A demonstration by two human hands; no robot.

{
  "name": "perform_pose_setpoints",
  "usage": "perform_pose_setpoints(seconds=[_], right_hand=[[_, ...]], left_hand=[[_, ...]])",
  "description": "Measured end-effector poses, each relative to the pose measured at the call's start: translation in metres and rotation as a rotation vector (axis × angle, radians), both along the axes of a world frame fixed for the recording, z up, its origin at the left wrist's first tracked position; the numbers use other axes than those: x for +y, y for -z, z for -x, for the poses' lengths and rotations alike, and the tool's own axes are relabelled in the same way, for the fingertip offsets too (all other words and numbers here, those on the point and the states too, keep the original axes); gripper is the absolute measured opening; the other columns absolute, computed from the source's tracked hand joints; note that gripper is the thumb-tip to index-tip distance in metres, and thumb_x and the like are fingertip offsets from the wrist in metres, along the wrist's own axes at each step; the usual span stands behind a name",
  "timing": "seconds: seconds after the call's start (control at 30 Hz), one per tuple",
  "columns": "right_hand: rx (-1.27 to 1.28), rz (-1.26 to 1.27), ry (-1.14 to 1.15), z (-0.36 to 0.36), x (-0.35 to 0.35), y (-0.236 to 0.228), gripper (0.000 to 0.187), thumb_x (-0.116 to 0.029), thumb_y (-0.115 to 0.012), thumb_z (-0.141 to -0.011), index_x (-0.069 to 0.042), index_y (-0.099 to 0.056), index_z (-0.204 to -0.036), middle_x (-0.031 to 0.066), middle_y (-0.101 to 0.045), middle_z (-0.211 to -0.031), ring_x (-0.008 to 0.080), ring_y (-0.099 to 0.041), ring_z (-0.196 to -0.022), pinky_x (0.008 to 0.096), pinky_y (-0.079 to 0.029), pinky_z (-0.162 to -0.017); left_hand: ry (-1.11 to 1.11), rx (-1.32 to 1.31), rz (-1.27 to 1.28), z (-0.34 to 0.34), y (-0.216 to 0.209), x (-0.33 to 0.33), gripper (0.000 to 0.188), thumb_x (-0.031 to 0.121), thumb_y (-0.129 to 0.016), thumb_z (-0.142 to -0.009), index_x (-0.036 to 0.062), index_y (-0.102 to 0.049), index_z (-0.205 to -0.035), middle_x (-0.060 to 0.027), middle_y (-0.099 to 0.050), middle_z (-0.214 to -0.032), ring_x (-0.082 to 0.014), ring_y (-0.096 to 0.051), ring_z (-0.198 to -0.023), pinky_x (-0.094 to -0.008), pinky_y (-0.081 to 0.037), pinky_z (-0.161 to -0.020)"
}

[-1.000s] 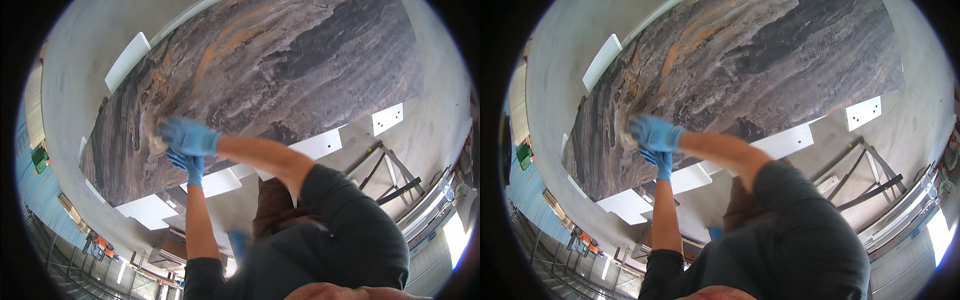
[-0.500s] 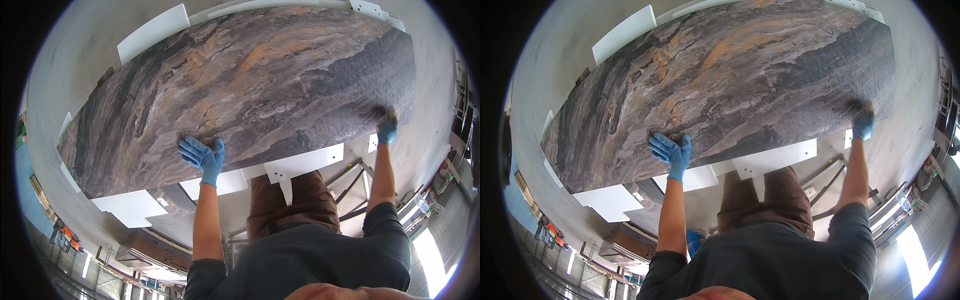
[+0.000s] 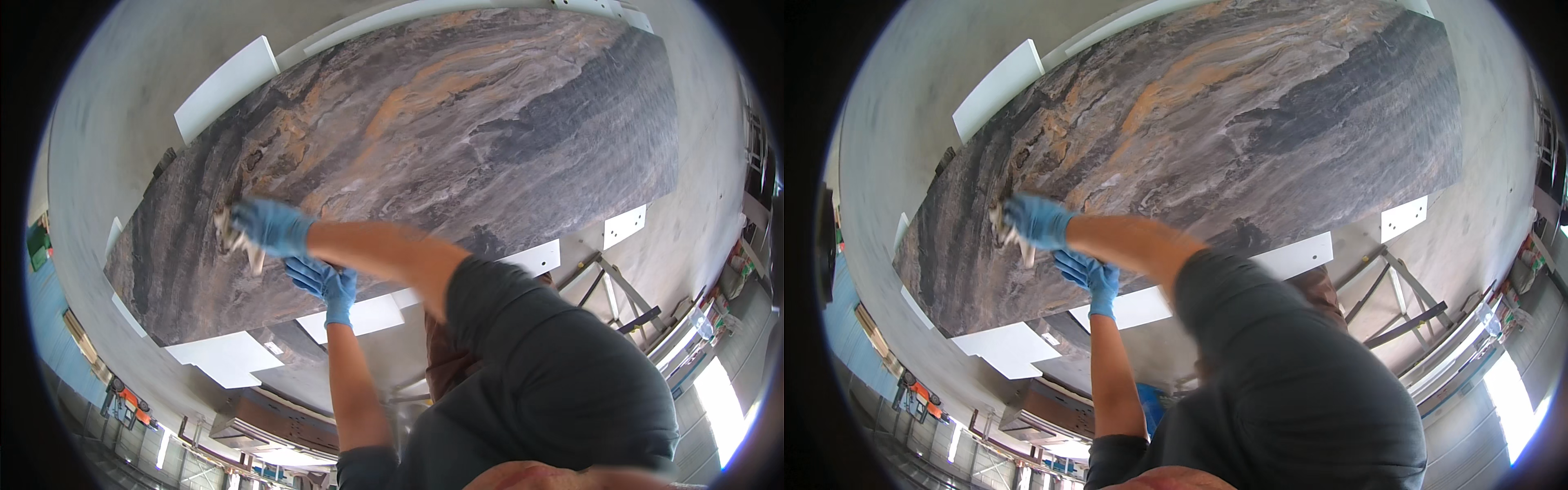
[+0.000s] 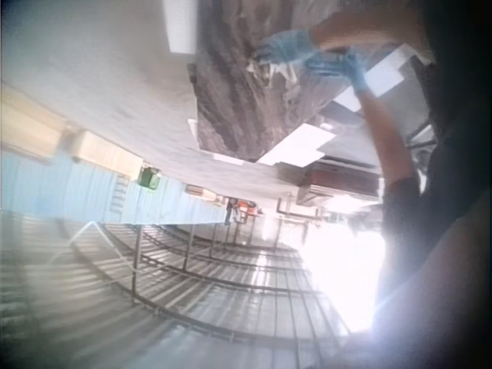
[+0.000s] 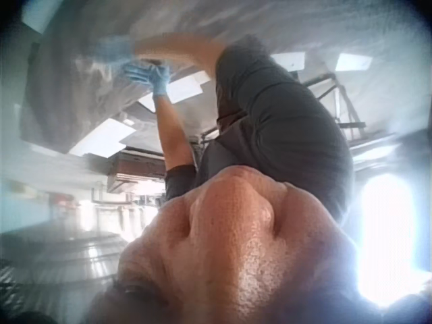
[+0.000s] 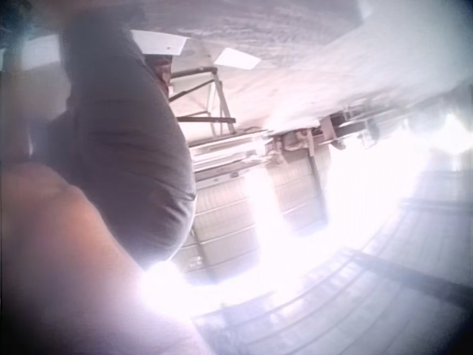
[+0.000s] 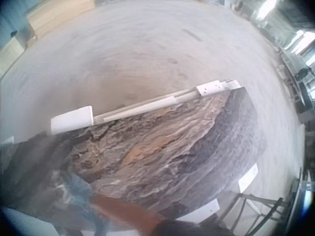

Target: The person wipes a large marble-patterned panel with a cloth, then moves it aside. They pick up white cabinet panels, wipe them with a cloth, and apply adhesive from a tube into pre-drilled holes on the panels. The person handles the panels and tools with gloved hands throughout.

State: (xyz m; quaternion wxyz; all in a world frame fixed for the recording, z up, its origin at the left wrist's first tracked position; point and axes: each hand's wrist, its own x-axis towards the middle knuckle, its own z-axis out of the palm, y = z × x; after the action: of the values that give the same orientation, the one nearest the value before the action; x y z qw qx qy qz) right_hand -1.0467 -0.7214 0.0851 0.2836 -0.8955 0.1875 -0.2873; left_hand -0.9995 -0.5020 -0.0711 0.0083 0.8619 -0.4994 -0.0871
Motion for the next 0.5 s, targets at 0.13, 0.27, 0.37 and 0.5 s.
perform_pose_setpoints(seconds=[0.13, 0.27, 0.37, 0.5], right_hand=[[-0.39, -1.186, 0.562, 0.246, -0.071, 0.02, 0.037, -0.03, -0.059, -0.103, -0.008, -0.061, -0.133, 0.0163, -0.066, -0.121, 0.0245, -0.068, -0.102, 0.0429, -0.059, -0.09], [0.362, -0.118, 1.258, 0.607, -0.066, 0.078, 0.041, -0.021, -0.058, -0.101, -0.006, -0.057, -0.139, 0.0153, -0.061, -0.132, 0.025, -0.065, -0.109, 0.041, -0.059, -0.089], [0.51, -0.535, 1.765, 0.776, 0.001, 0.105, 0.046, -0.014, -0.057, -0.1, -0.004, -0.054, -0.144, 0.0145, -0.058, -0.14, 0.0253, -0.062, -0.114, 0.0396, -0.058, -0.088], [-0.364, -0.347, 1.645, 0.721, -0.03, 0.091, 0.053, -0.005, -0.056, -0.098, -0.002, -0.051, -0.151, 0.0134, -0.054, -0.151, 0.0258, -0.059, -0.121, 0.0378, -0.058, -0.087]], left_hand=[[0.031, -0.016, 0.118, 0.003, -0.026, -0.023, 0.123, 0.08, -0.052, -0.088, 0.003, 0.005, -0.166, -0.0301, 0.011, -0.17, -0.0525, 0.01, -0.156, -0.0671, 0.001, -0.122], [0.002, 0.003, 0.121, 0.008, -0.041, -0.032, 0.125, 0.075, -0.059, -0.086, 0.0026, 0.005, -0.165, -0.0315, 0.007, -0.169, -0.0544, 0.008, -0.155, -0.0674, 0.0, -0.122], [-0.017, 0.044, 0.14, 0.01, -0.043, -0.027, 0.124, 0.071, -0.061, -0.087, 0.0023, 0.005, -0.165, -0.0319, 0.007, -0.169, -0.0547, 0.007, -0.155, -0.0667, 0.0, -0.123], [-0.02, 0.049, 0.091, 0.007, -0.046, -0.024, 0.123, 0.071, -0.061, -0.087, 0.002, 0.005, -0.165, -0.0324, 0.007, -0.169, -0.0551, 0.007, -0.155, -0.0664, 0.001, -0.123]])
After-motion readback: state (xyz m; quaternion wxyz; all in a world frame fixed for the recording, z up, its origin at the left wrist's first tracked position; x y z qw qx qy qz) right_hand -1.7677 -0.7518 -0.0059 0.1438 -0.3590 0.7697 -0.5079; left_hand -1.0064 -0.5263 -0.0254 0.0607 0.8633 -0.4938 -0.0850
